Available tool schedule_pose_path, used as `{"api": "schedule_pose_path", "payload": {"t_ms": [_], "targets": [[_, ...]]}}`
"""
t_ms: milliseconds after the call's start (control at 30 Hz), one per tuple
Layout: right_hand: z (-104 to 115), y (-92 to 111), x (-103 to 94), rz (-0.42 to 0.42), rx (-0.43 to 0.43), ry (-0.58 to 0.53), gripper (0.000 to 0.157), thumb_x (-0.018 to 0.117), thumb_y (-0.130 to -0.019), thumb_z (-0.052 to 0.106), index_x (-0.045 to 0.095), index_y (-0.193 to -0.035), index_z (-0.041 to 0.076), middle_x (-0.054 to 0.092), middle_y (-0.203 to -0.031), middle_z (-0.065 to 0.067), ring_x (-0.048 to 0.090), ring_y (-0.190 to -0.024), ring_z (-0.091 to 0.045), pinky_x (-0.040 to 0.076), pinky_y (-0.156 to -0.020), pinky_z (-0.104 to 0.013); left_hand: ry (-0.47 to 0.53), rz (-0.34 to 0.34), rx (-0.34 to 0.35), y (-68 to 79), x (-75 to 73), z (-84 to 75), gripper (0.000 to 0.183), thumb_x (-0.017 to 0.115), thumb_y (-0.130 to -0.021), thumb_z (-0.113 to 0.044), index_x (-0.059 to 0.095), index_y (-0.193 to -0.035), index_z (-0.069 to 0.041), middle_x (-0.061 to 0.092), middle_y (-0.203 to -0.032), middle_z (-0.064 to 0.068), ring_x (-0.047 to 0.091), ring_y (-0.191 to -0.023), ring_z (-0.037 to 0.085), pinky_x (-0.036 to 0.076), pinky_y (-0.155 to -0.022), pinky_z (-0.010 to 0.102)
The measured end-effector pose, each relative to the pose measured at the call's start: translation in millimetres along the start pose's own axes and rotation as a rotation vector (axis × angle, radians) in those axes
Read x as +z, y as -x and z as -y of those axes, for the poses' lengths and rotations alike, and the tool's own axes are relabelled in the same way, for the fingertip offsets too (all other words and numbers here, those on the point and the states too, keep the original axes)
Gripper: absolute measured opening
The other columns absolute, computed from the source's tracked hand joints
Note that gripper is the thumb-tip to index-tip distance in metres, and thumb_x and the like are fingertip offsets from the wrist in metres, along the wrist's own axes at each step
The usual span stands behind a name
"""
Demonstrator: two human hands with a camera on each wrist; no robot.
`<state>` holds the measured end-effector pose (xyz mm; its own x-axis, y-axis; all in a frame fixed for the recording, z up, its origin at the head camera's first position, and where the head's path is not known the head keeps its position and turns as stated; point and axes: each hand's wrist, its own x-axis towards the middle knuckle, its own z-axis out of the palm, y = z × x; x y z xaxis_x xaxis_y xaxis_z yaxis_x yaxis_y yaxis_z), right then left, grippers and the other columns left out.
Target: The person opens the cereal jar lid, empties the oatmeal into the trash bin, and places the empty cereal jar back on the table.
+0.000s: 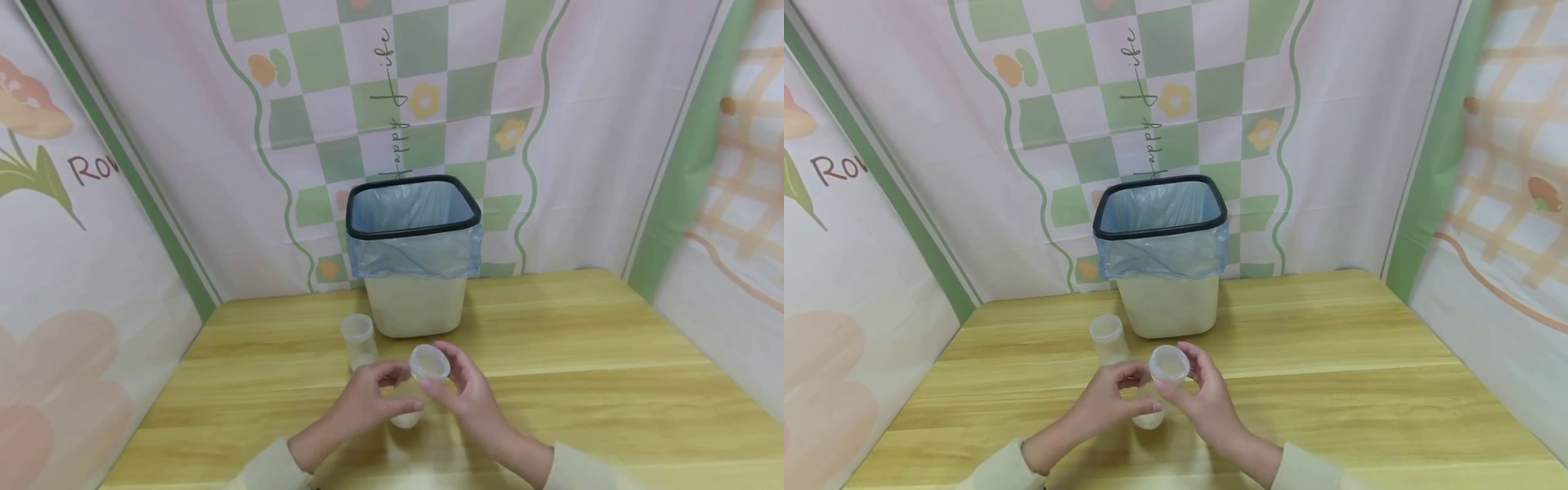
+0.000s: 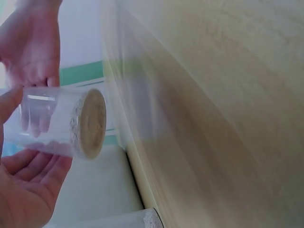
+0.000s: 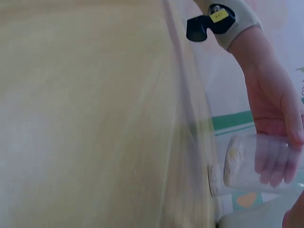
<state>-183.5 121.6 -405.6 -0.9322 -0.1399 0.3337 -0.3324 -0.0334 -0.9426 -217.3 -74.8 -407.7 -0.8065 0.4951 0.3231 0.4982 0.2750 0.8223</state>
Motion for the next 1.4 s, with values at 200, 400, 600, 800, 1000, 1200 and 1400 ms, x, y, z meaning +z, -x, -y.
{"api": "schedule_pose_path", "payload": {"t_ms": [200,400,600,800,1000,1200,1400], "targets": [[5,3,12.3,-0.129,0.120,-0.040,0.052,0.071,-0.086,0.004,0.047,-0.131,-0.001,0.057,-0.126,-0.013,0.054,-0.116,-0.024,0.043,-0.099,-0.030,-0.138,-0.074,0.067,1.0,3.8,2.0,0.053,0.083,-0.076,-0.034,0.067,-0.117,-0.003,0.069,-0.111,0.007,0.065,-0.101,0.019,0.052,-0.088,0.028],[5,4,17.2,-0.177,0.194,-0.078,0.052,0.072,-0.086,0.007,0.044,-0.129,-0.003,0.055,-0.124,-0.015,0.054,-0.115,-0.024,0.046,-0.094,-0.021,-0.273,-0.113,0.117,4.5,8.1,2.6,0.052,0.083,-0.076,-0.037,0.068,-0.113,-0.003,0.069,-0.103,0.009,0.065,-0.094,0.019,0.054,-0.082,0.027],[3,5,17.3,-0.185,0.213,-0.055,0.052,0.072,-0.086,0.010,0.043,-0.127,-0.003,0.056,-0.124,-0.015,0.054,-0.115,-0.026,0.046,-0.092,-0.021,-0.273,-0.096,0.136,5.7,9.0,3.5,0.050,0.082,-0.077,-0.036,0.068,-0.112,-0.003,0.068,-0.098,0.007,0.065,-0.091,0.021,0.055,-0.080,0.026],[1,4,11.8,-0.136,0.187,-0.072,0.050,0.072,-0.085,0.007,0.046,-0.127,-0.002,0.056,-0.124,-0.014,0.054,-0.116,-0.025,0.045,-0.095,-0.023,-0.088,-0.021,0.072,4.3,4.8,4.9,0.046,0.082,-0.079,-0.032,0.068,-0.113,-0.004,0.067,-0.099,0.009,0.065,-0.094,0.025,0.054,-0.086,0.030],[1,0,2.2,-0.013,0.098,-0.098,0.047,0.068,-0.087,0.002,0.046,-0.127,-0.006,0.056,-0.121,-0.016,0.055,-0.111,-0.022,0.047,-0.094,-0.025,0.043,0.073,0.003,2.6,-0.8,7.8,0.045,0.080,-0.082,-0.026,0.066,-0.117,-0.003,0.066,-0.108,0.013,0.063,-0.100,0.024,0.051,-0.092,0.030],[1,-4,-8.1,0.166,0.008,-0.183,0.049,0.062,-0.089,0.002,0.042,-0.130,-0.014,0.055,-0.118,-0.014,0.057,-0.107,-0.020,0.049,-0.091,-0.030,0.145,0.186,-0.021,0.9,-6.3,11.3,0.039,0.073,-0.088,-0.019,0.063,-0.122,-0.003,0.066,-0.116,0.011,0.061,-0.104,0.015,0.048,-0.095,0.030],[-1,-10,-15.4,0.332,-0.062,-0.315,0.047,0.054,-0.089,-0.002,0.041,-0.133,-0.014,0.056,-0.125,-0.011,0.055,-0.112,-0.019,0.047,-0.094,-0.032,0.240,0.290,-0.001,-0.7,-9.2,13.1,0.039,0.067,-0.091,-0.016,0.060,-0.125,0.001,0.064,-0.118,0.007,0.060,-0.105,0.016,0.048,-0.096,0.033]]}}
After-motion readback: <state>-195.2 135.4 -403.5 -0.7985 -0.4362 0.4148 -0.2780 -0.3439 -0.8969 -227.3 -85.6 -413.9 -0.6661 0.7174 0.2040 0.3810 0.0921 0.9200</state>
